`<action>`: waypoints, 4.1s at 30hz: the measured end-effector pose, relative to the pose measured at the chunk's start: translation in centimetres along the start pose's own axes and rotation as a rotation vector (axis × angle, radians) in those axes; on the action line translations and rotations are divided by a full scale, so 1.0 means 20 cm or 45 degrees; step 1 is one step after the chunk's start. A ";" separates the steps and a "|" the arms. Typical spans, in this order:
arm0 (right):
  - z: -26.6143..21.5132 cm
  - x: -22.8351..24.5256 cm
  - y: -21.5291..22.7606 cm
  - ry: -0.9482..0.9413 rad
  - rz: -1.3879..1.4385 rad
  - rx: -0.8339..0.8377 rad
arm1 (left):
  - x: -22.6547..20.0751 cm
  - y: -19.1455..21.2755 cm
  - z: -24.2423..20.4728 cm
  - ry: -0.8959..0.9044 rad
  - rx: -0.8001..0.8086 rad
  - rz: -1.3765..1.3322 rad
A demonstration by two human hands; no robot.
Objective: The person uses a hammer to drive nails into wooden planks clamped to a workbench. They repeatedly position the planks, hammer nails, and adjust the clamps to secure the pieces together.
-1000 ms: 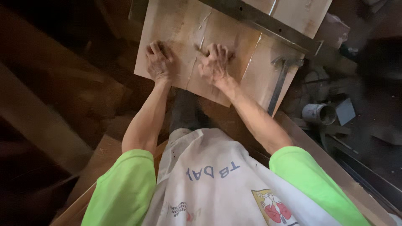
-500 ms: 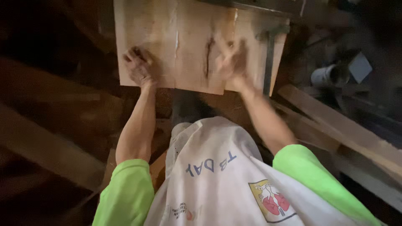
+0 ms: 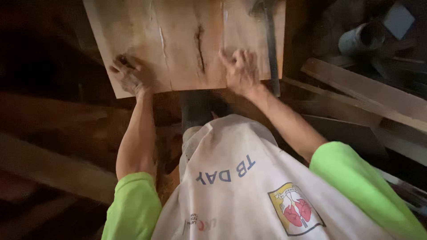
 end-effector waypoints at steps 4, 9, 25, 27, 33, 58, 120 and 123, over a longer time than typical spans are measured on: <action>-0.19 0.14 -0.05 -0.042 0.121 -0.045 | 0.07 -0.08 0.06 -0.091 -0.088 0.049; -0.20 0.07 -0.02 -0.239 0.196 -0.074 | 0.00 0.01 0.01 0.047 0.008 -0.026; -0.24 0.07 -0.17 -0.438 0.298 0.237 | 0.13 -0.09 -0.05 0.074 -0.057 -0.136; -0.31 0.22 -0.29 -0.316 0.345 0.731 | 0.17 -0.07 -0.14 -0.012 -0.137 -0.241; -0.14 0.14 -0.04 -0.510 0.619 0.716 | -0.04 -0.04 -0.45 -0.221 -0.297 -0.779; -0.65 -0.92 0.16 -1.330 1.246 -0.340 | -1.48 -0.57 -1.17 -0.437 0.852 -1.038; -0.52 -4.70 0.25 -1.562 1.979 -0.161 | -3.93 -2.41 -2.11 -0.024 0.718 -0.508; -0.39 -4.78 0.24 -1.609 2.100 -0.129 | -4.11 -2.45 -2.07 0.018 0.685 -0.670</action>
Point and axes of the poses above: each hand's wrist, its own z-axis towards the middle knuckle, its own y-axis out of the back of the hand, x = y × z, the point moved 9 cm from there along z, towards the middle knuckle, and after that the axes turned 2 degrees about -x, right-handed, at the moved point
